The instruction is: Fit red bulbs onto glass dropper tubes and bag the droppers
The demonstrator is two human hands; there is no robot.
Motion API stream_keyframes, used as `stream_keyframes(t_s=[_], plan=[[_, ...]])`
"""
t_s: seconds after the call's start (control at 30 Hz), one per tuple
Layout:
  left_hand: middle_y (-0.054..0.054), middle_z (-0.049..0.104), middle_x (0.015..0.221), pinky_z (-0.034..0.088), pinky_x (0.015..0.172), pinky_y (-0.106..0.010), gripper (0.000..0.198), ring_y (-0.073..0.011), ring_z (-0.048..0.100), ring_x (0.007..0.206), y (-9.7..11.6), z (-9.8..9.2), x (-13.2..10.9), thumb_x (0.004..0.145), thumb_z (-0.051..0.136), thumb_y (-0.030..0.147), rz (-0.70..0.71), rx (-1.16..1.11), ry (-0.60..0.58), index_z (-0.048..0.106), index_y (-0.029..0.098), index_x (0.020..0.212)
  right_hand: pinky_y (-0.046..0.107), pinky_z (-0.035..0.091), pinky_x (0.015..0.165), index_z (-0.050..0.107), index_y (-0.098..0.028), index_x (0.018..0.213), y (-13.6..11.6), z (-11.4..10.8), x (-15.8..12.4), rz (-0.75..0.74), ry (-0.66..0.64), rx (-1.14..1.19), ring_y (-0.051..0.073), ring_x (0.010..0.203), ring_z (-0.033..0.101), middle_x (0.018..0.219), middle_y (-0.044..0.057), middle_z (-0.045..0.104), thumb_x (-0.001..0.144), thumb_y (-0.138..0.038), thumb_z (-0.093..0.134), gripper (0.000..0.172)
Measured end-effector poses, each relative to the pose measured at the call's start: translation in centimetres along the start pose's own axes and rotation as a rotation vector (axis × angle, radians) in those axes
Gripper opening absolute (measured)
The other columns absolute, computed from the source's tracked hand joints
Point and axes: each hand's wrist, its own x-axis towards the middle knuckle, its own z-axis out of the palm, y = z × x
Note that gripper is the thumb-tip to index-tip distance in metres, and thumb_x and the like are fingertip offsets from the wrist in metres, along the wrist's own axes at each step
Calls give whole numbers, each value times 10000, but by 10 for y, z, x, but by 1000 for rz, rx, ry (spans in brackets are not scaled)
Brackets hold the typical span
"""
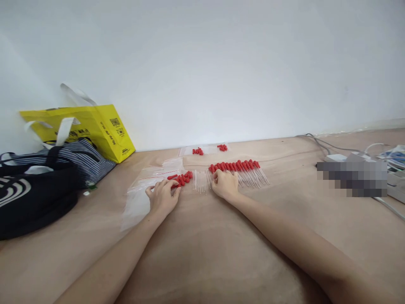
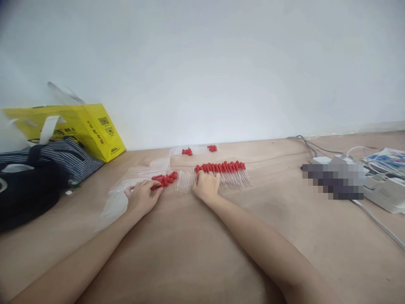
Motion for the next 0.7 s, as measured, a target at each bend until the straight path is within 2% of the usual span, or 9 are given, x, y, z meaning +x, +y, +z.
stream_keyframes(t_s=[0.27, 0.4, 0.53, 0.7], plan=[[-9, 641, 862, 219, 789, -426, 102, -231, 504, 886, 1, 1, 3, 754, 505, 289, -47, 31, -47, 577, 239, 804, 365, 209, 754, 616, -190, 794, -7, -3, 9, 33, -61, -58, 207, 869, 499, 879, 78, 620, 754, -297, 407, 238], [-5, 659, 812, 210, 806, -430, 104, -230, 505, 892, 1, 0, 3, 753, 526, 262, -54, 25, -74, 558, 226, 844, 386, 207, 785, 628, -159, 830, -17, -4, 19, 55, -133, -162, 230, 896, 493, 917, 123, 612, 743, -264, 424, 246], [-15, 653, 859, 215, 799, -428, 88, -236, 500, 901, -2, 0, 3, 762, 522, 263, -38, 39, -83, 566, 227, 829, 413, 199, 809, 640, -147, 839, -26, -1, 28, 78, -191, -201, 254, 906, 500, 903, 138, 621, 697, -216, 488, 220], [-21, 636, 866, 224, 783, -419, 114, -234, 500, 888, -2, 1, 2, 765, 516, 307, -20, 62, -63, 579, 229, 818, 424, 202, 813, 644, -138, 858, -33, -3, 31, 85, -212, -224, 260, 904, 512, 893, 152, 626, 704, -177, 477, 230]])
